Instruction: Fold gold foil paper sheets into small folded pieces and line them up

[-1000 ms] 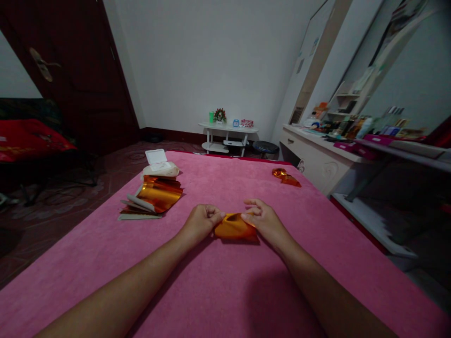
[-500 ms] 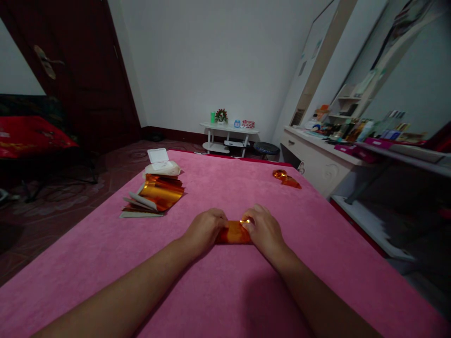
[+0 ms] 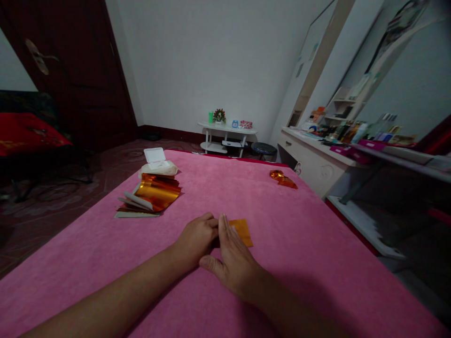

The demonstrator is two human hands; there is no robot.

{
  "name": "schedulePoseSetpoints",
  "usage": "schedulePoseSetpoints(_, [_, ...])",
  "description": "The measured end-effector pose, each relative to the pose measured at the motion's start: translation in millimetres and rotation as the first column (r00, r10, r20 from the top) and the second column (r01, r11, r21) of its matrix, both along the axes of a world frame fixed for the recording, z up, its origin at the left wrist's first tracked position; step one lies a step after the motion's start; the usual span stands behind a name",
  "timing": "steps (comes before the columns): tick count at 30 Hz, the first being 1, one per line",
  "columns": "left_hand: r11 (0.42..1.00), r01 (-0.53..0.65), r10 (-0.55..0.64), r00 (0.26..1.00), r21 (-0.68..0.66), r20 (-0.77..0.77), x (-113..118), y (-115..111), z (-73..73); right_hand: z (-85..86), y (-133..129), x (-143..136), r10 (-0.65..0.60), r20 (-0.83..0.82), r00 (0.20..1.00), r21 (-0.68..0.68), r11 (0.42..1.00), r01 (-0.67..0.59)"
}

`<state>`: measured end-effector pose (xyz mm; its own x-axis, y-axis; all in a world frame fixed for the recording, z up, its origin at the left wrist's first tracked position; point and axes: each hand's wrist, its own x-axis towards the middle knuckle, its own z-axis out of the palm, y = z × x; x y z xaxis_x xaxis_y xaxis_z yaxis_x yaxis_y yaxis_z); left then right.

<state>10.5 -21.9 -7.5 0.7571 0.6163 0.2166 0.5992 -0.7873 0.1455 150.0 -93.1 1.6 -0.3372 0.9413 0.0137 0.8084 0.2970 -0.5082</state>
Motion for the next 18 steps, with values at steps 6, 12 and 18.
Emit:
schedulePoseSetpoints(6, [1.000, -0.011, 0.013, 0.997, -0.019, 0.073, -0.6, -5.3, 5.3, -5.0, -0.4, 32.2, -0.026, 0.185, 0.982, 0.046, 0.999, 0.018])
schedulePoseSetpoints(12, [0.999, -0.026, 0.030, 0.995, -0.043, 0.096, -3.0, -3.5, 7.1, -13.8, -7.3, 71.8, -0.092, 0.271, 0.958, 0.177, 0.983, 0.044])
schedulePoseSetpoints(18, [0.988, -0.127, 0.117, 0.987, -0.085, -0.108, 13.8, -13.2, 45.9, -31.2, -12.9, 82.0, -0.122, 0.271, 0.955, 0.404, 0.915, 0.003])
